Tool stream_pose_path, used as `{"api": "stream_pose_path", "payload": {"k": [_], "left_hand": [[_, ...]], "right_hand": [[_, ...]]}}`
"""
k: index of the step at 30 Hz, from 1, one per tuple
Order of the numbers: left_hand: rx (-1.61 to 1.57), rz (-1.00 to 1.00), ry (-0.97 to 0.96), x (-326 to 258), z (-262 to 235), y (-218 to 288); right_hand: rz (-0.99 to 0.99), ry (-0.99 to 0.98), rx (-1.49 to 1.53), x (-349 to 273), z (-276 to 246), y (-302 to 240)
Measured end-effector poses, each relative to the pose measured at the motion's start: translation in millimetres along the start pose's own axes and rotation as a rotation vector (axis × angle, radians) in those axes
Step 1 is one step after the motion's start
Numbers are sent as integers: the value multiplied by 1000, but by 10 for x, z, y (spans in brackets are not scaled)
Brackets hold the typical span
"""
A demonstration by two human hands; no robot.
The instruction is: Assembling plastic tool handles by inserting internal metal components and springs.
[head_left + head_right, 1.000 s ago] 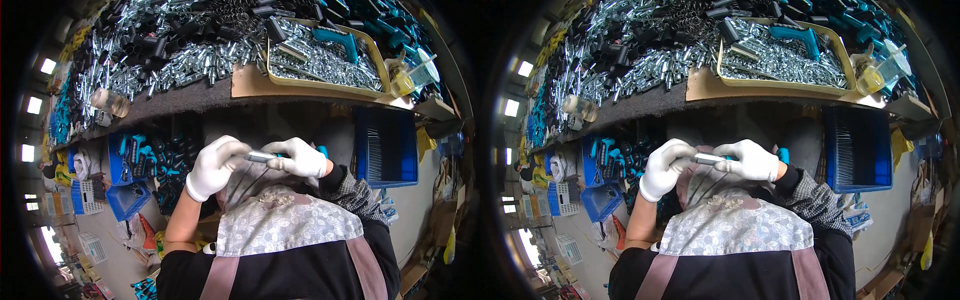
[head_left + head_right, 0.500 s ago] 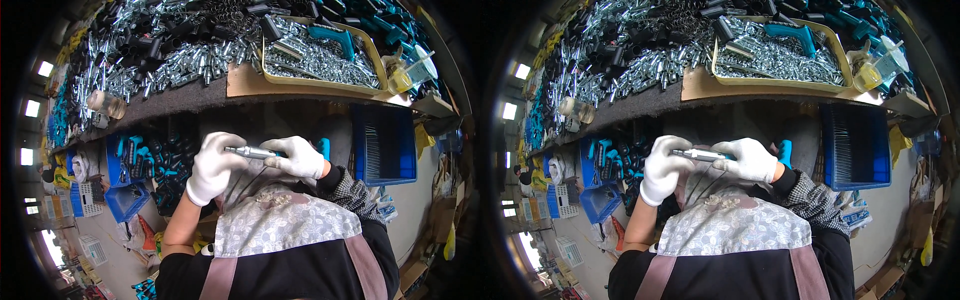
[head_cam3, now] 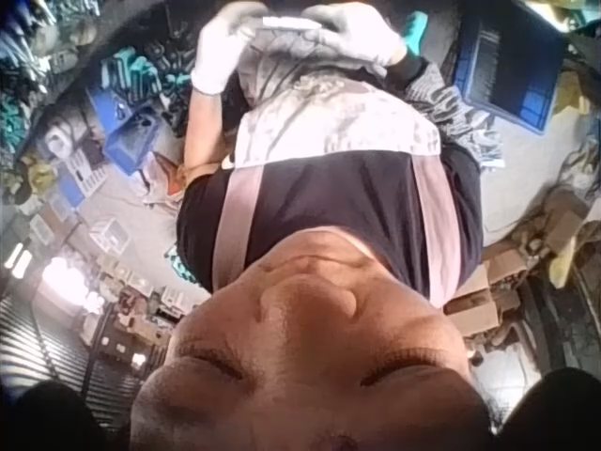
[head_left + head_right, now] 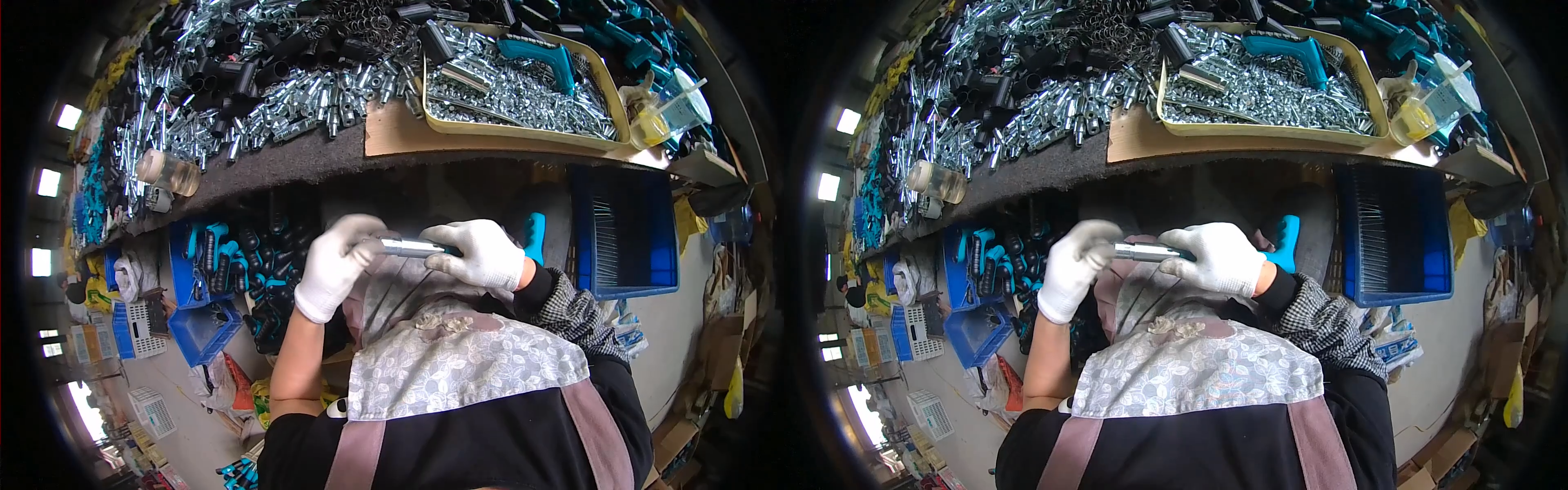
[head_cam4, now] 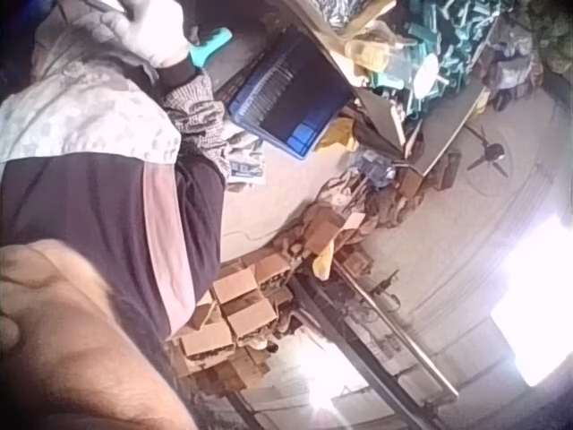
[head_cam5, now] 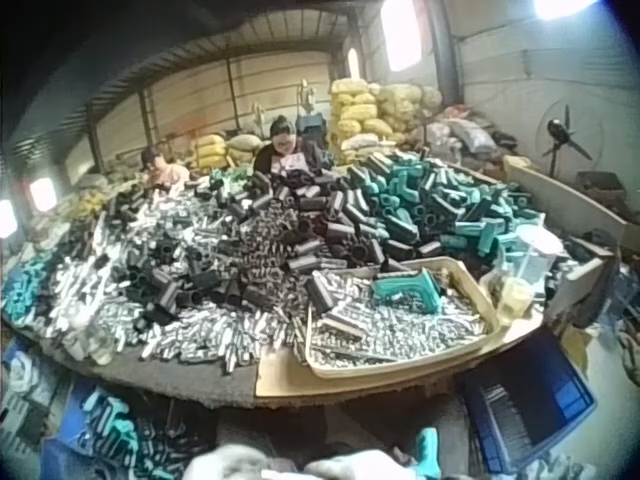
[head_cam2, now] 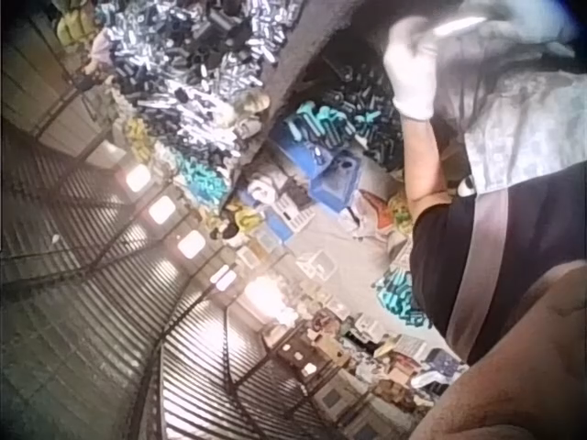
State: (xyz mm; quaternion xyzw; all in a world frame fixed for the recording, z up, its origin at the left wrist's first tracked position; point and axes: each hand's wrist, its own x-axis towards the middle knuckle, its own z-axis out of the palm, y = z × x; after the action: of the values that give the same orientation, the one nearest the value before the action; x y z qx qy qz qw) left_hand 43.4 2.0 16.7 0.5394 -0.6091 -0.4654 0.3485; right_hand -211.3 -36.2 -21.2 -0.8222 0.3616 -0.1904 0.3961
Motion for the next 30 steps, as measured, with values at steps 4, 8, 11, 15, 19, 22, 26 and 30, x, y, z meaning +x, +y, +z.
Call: {"api": "stream_pose_path", "payload": {"k": [4,8,11,15,19,22,26,30], "left_hand": [[505,695,23,4,56,36],[72,63,77,-8,103,-66],[122,43,-34,-8,109,-45],[536,647,97,21,197,8],[-2,-136,-102,44,97,-25],[420,599,62,53,157,-49],[395,411,91,67,199,109],[189,182,-60,116,168,54]], "right_hand": [[-31,24,8,-9,12,57],[-4,22,-39,-3,-14,0],[-13,16,-68,-7,2,35],[-38,45,-38,-15,-25,63],[-32,62,-93,-13,-32,54],[-56,38,-68,-9,-71,58],[-69,71,-45,8,-91,105],[-74,10,-23,37,-118,137]]}}
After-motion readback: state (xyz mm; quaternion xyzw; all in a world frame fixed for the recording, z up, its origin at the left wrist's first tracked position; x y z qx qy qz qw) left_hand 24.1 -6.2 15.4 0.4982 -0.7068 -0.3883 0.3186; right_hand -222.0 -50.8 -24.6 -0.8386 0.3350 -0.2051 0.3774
